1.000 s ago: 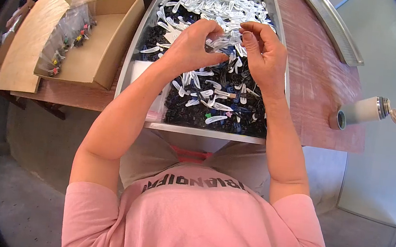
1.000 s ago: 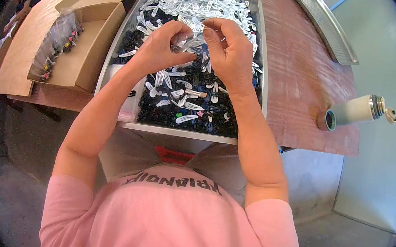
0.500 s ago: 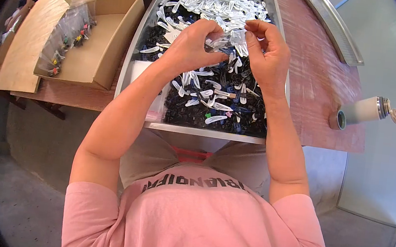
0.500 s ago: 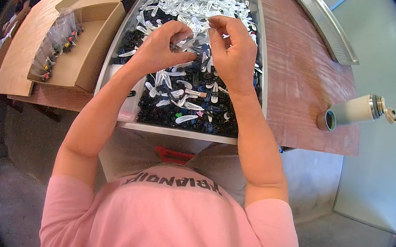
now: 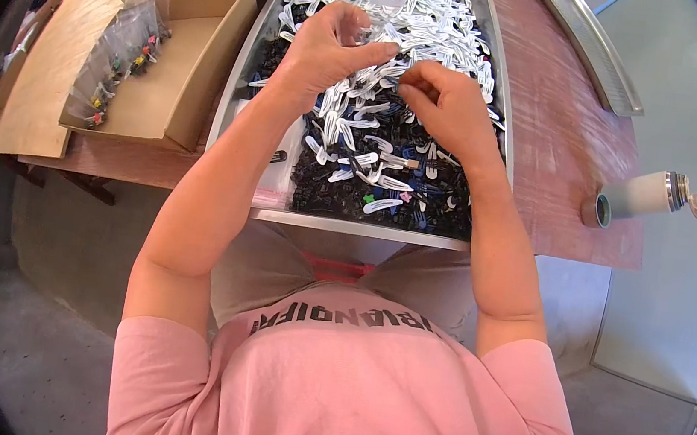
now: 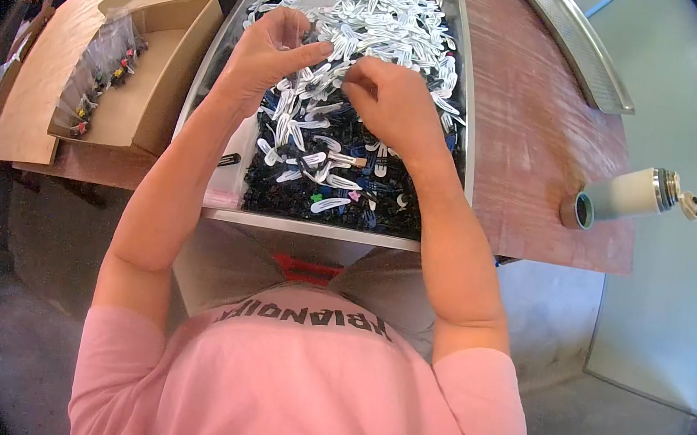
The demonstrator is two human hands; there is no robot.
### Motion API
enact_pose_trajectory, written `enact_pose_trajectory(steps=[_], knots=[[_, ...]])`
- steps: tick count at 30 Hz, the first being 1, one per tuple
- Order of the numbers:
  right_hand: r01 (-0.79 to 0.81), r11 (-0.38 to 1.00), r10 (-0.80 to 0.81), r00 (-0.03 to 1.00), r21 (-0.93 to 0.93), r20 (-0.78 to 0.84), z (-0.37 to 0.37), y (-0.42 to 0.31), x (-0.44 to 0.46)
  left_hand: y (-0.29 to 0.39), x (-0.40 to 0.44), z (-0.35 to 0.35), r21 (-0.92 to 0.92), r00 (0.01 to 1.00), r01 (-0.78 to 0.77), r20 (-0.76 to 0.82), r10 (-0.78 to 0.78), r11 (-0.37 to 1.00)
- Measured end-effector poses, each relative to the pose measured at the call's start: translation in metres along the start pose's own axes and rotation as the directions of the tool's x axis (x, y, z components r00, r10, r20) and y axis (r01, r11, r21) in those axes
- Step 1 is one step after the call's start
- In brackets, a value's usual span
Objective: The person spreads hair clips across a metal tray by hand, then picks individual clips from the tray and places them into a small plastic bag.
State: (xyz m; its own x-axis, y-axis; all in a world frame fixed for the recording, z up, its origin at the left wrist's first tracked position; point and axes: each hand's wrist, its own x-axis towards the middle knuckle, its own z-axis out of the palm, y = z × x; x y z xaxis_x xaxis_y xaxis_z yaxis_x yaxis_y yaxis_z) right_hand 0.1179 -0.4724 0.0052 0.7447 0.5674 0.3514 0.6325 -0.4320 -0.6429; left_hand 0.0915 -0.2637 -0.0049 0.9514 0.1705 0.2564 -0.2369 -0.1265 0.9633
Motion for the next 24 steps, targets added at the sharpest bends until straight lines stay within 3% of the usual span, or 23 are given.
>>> enact_pose_trajectory(steps=[2, 6, 8, 10, 12, 16, 24], knots=[[-0.069, 0.994, 0.079, 0.990, -0.087, 0.120, 0.001, -0.001, -0.001, 0.002, -0.001, 0.001, 0.035, 0.998, -0.034, -0.043, 0.036, 0.999], [-0.052, 0.997, 0.059, 0.985, -0.048, 0.165, 0.009, 0.001, -0.002, 0.003, 0.002, -0.004, 0.012, 0.999, -0.008, -0.050, 0.009, 1.000], [0.152, 0.988, -0.151, 0.984, -0.008, 0.091, 0.020, 0.000, -0.003, 0.004, 0.003, -0.005, 0.003, 0.999, -0.026, -0.046, 0.026, 1.000], [0.120, 0.993, -0.120, 0.980, 0.009, 0.158, 0.027, -0.004, -0.004, 0.003, 0.004, -0.006, -0.013, 0.999, -0.020, -0.041, 0.020, 1.000], [0.160, 0.974, -0.105, 0.946, -0.158, 0.308, 0.028, -0.011, -0.007, 0.004, 0.003, -0.005, -0.030, 0.999, -0.015, -0.036, 0.014, 0.999], [0.136, 0.975, -0.089, 0.964, -0.174, 0.251, 0.030, -0.001, -0.009, 0.005, 0.001, -0.003, -0.035, 0.999, -0.013, -0.033, 0.012, 0.999], [0.080, 0.933, 0.032, 0.952, -0.350, 0.305, 0.030, -0.009, -0.007, -0.001, 0.003, -0.003, -0.026, 0.999, -0.043, -0.007, 0.043, 0.999]])
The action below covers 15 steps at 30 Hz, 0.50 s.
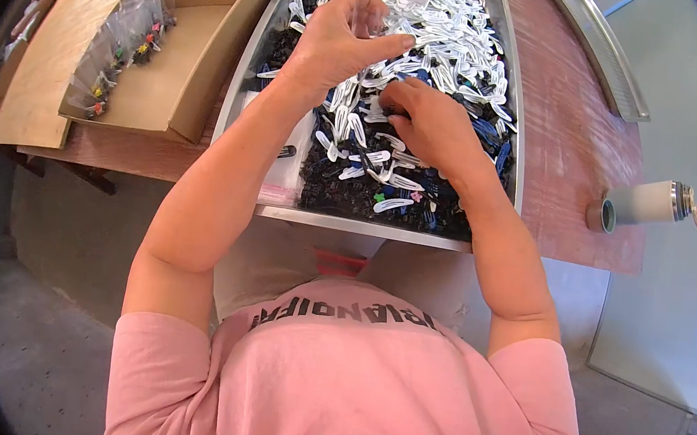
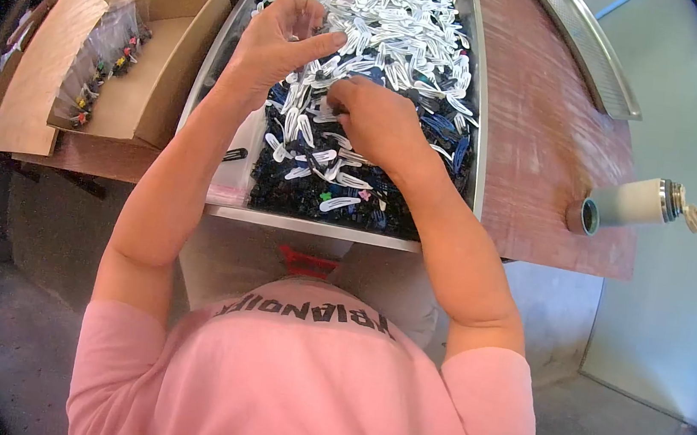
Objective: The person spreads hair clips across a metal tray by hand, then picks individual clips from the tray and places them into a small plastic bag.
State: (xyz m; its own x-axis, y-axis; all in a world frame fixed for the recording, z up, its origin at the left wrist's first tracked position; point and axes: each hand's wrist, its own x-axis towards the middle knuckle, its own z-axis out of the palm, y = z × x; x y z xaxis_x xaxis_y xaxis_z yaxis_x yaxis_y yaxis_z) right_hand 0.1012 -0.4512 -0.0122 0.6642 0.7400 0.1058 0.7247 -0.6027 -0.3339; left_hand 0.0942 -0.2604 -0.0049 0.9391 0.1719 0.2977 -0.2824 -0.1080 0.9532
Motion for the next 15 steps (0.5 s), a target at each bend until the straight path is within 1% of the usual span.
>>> enact_pose_trajectory(steps=[2, 3, 5, 6, 8, 9, 10, 12, 13, 14, 15], knots=[[-0.029, 0.998, 0.029, 1.000, 0.062, -0.002, -0.001, 0.003, 0.001, -0.001, -0.001, 0.001, 0.086, 0.999, -0.008, -0.035, 0.011, 0.996], [-0.028, 0.998, 0.028, 1.000, 0.063, 0.000, -0.002, 0.004, 0.002, -0.002, 0.000, 0.001, 0.087, 0.999, -0.006, -0.037, 0.010, 0.996], [-0.046, 0.994, 0.048, 0.999, 0.100, -0.013, -0.003, 0.005, 0.002, -0.005, 0.001, 0.001, 0.159, 0.995, -0.080, -0.043, 0.088, 0.984], [-0.044, 0.994, 0.046, 0.999, 0.099, -0.014, -0.003, 0.007, 0.001, -0.005, 0.000, 0.001, 0.160, 0.995, -0.082, -0.045, 0.090, 0.984], [0.035, 0.980, 0.000, 0.984, 0.197, -0.177, -0.006, 0.013, 0.000, -0.003, -0.001, 0.001, 0.291, 0.986, -0.121, -0.077, 0.149, 0.949], [-0.020, 0.967, 0.076, 0.974, 0.255, -0.212, -0.011, 0.012, 0.001, -0.002, 0.000, 0.000, 0.350, 0.986, -0.117, -0.069, 0.150, 0.929], [-0.015, 0.967, 0.071, 0.974, 0.253, -0.215, -0.018, 0.011, 0.000, -0.002, 0.000, 0.000, 0.352, 0.985, -0.121, -0.072, 0.155, 0.928], [-0.026, 0.927, 0.195, 0.887, 0.375, -0.419, -0.031, 0.007, 0.000, -0.002, 0.000, 0.001, 0.434, 0.979, -0.136, -0.079, 0.188, 0.891], [0.018, 0.895, 0.236, 0.828, 0.446, -0.508, -0.030, 0.007, 0.000, -0.001, -0.002, 0.001, 0.438, 0.980, -0.136, -0.073, 0.186, 0.889], [0.019, 0.896, 0.236, 0.827, 0.444, -0.511, -0.031, 0.008, 0.000, 0.000, -0.003, 0.002, 0.437, 0.979, -0.140, -0.071, 0.189, 0.888], [0.112, 0.871, 0.228, 0.770, 0.478, -0.596, -0.032, 0.008, -0.001, 0.002, -0.004, 0.003, 0.459, 0.978, -0.161, -0.049, 0.205, 0.874]])
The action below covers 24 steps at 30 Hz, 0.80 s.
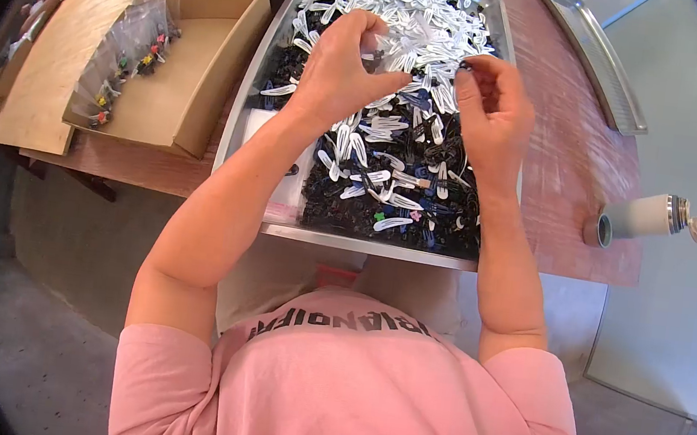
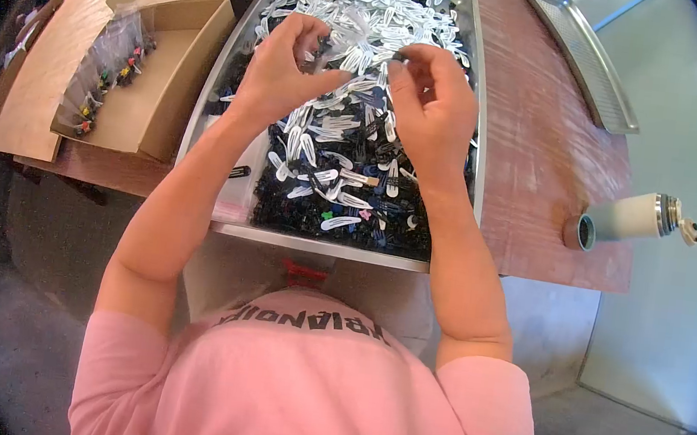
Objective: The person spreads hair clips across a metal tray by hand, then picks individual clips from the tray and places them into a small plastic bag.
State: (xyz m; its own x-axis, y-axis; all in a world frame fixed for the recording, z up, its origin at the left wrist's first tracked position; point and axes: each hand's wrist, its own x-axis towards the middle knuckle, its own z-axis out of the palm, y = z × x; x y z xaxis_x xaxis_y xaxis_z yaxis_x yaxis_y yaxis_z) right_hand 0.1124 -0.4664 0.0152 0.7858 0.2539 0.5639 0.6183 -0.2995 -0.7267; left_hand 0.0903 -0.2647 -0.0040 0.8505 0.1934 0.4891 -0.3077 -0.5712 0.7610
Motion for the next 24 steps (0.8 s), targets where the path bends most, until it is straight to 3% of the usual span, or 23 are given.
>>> enact_pose_trajectory(steps=[3, 5, 9, 11, 18, 21, 24], knots=[[0.079, 0.986, -0.059, 0.989, 0.146, -0.133, 0.001, -0.005, 0.001, 0.006, -0.005, 0.003, 0.047, 1.000, -0.018, 0.018, 0.017, 0.999], [0.107, 0.984, -0.087, 0.985, 0.139, -0.146, 0.001, -0.005, 0.000, 0.002, -0.008, 0.009, 0.077, 0.987, -0.159, 0.040, 0.157, 0.984], [0.085, 0.980, -0.063, 0.990, 0.179, -0.129, 0.001, -0.003, 0.000, 0.009, -0.013, 0.011, 0.086, 0.986, -0.148, 0.091, 0.140, 0.985], [0.081, 0.996, -0.079, 0.996, 0.049, -0.040, -0.003, -0.006, -0.002, 0.008, -0.014, 0.013, 0.093, 0.981, -0.173, 0.104, 0.163, 0.981], [0.081, 0.992, -0.074, 0.994, 0.101, -0.074, -0.002, -0.002, 0.000, 0.007, -0.012, 0.011, -0.011, 0.985, -0.129, 0.113, 0.130, 0.992], [0.007, 0.988, -0.002, 1.000, 0.156, -0.029, -0.004, -0.004, -0.002, 0.005, -0.009, 0.009, -0.013, 0.992, -0.071, 0.108, 0.072, 0.997], [-0.041, 0.998, 0.050, 0.956, -0.039, 0.290, -0.004, -0.002, -0.002, 0.001, -0.005, 0.004, 0.029, 0.995, -0.083, 0.061, 0.082, 0.996]])
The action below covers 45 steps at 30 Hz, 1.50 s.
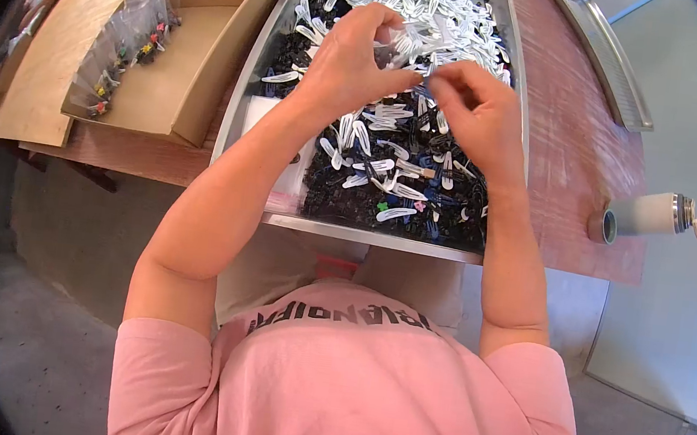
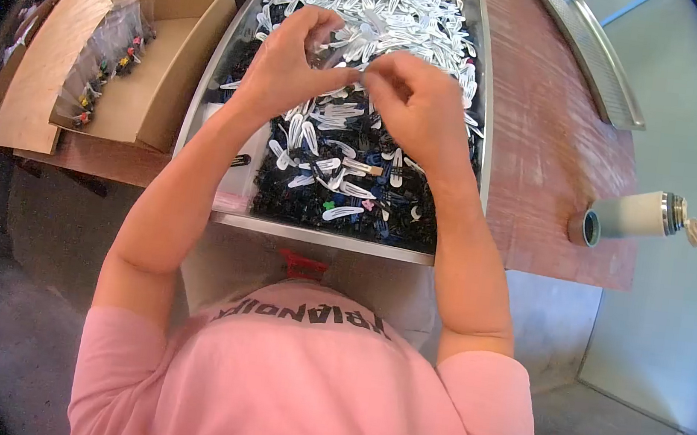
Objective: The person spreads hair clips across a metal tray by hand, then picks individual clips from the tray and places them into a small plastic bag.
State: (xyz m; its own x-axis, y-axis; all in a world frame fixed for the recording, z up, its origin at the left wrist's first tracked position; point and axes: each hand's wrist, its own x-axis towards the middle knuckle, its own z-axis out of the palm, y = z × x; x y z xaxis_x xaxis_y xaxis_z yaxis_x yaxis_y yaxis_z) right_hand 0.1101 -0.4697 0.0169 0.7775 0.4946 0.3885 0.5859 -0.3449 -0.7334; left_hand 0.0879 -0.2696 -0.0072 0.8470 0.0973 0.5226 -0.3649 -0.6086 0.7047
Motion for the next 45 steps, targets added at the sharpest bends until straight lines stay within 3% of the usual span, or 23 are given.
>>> enact_pose_trajectory(steps=[1, 3, 8, 9, 11, 14, 20, 30, 33, 36, 39, 41, 42, 44, 45], knots=[[-0.001, 1.000, 0.001, 1.000, 0.001, 0.001, 0.001, 0.000, 0.000, 0.000, 0.000, -0.001, 0.000, 1.000, 0.002, 0.000, -0.002, 1.000], [-0.007, 0.988, 0.057, 0.947, -0.157, 0.317, 0.001, 0.000, -0.001, -0.001, 0.000, -0.001, -0.011, 1.000, 0.011, -0.019, -0.012, 1.000], [0.044, 0.985, 0.048, 0.858, -0.166, 0.511, 0.012, 0.007, -0.004, -0.003, 0.000, -0.001, 0.014, 1.000, -0.020, -0.011, 0.020, 1.000], [0.042, 0.985, 0.049, 0.858, -0.165, 0.511, 0.015, 0.011, -0.005, -0.002, 0.000, -0.001, 0.018, 1.000, -0.030, -0.009, 0.030, 0.999], [0.272, 0.938, -0.132, 0.856, -0.217, 0.500, 0.022, 0.021, -0.009, 0.000, 0.000, -0.002, 0.011, 1.000, -0.010, 0.004, 0.010, 1.000], [0.159, 0.953, 0.001, 0.849, -0.257, 0.529, 0.025, 0.016, -0.010, -0.001, 0.000, -0.002, 0.005, 1.000, -0.001, 0.013, 0.001, 1.000], [0.190, 0.890, 0.056, 0.855, -0.413, 0.515, 0.027, 0.002, -0.011, -0.006, -0.001, 0.000, 0.006, 1.000, -0.019, 0.017, 0.019, 1.000], [0.208, 0.883, 0.022, 0.877, -0.421, 0.480, 0.028, 0.008, -0.008, -0.002, 0.000, -0.002, 0.008, 0.999, 0.022, 0.027, -0.022, 1.000], [0.104, 0.875, 0.128, 0.892, -0.473, 0.434, 0.025, 0.004, -0.007, -0.004, 0.000, 0.000, 0.014, 1.000, 0.004, 0.016, -0.004, 1.000], [0.121, 0.901, 0.018, 0.950, -0.416, 0.313, 0.023, 0.009, -0.007, -0.003, 0.001, -0.001, 0.016, 1.000, 0.018, 0.023, -0.018, 1.000], [0.025, 0.902, 0.136, 0.931, -0.431, 0.339, 0.017, 0.002, -0.003, -0.003, 0.001, -0.001, 0.007, 1.000, 0.003, 0.012, -0.003, 1.000], [0.016, 0.950, 0.155, 0.844, -0.312, 0.514, 0.016, 0.003, -0.003, -0.002, 0.001, -0.002, 0.005, 1.000, 0.015, 0.015, -0.015, 1.000], [0.016, 0.950, 0.154, 0.843, -0.312, 0.515, 0.018, 0.005, -0.004, -0.001, 0.001, -0.002, 0.002, 0.999, 0.026, 0.020, -0.027, 1.000], [0.187, 0.941, 0.009, 0.822, -0.284, 0.569, 0.025, 0.010, -0.009, -0.003, 0.001, -0.001, 0.002, 0.999, 0.027, 0.020, -0.027, 1.000], [0.186, 0.940, 0.009, 0.822, -0.284, 0.569, 0.026, 0.008, -0.011, -0.003, 0.000, -0.001, 0.002, 0.999, 0.027, 0.021, -0.028, 1.000]])
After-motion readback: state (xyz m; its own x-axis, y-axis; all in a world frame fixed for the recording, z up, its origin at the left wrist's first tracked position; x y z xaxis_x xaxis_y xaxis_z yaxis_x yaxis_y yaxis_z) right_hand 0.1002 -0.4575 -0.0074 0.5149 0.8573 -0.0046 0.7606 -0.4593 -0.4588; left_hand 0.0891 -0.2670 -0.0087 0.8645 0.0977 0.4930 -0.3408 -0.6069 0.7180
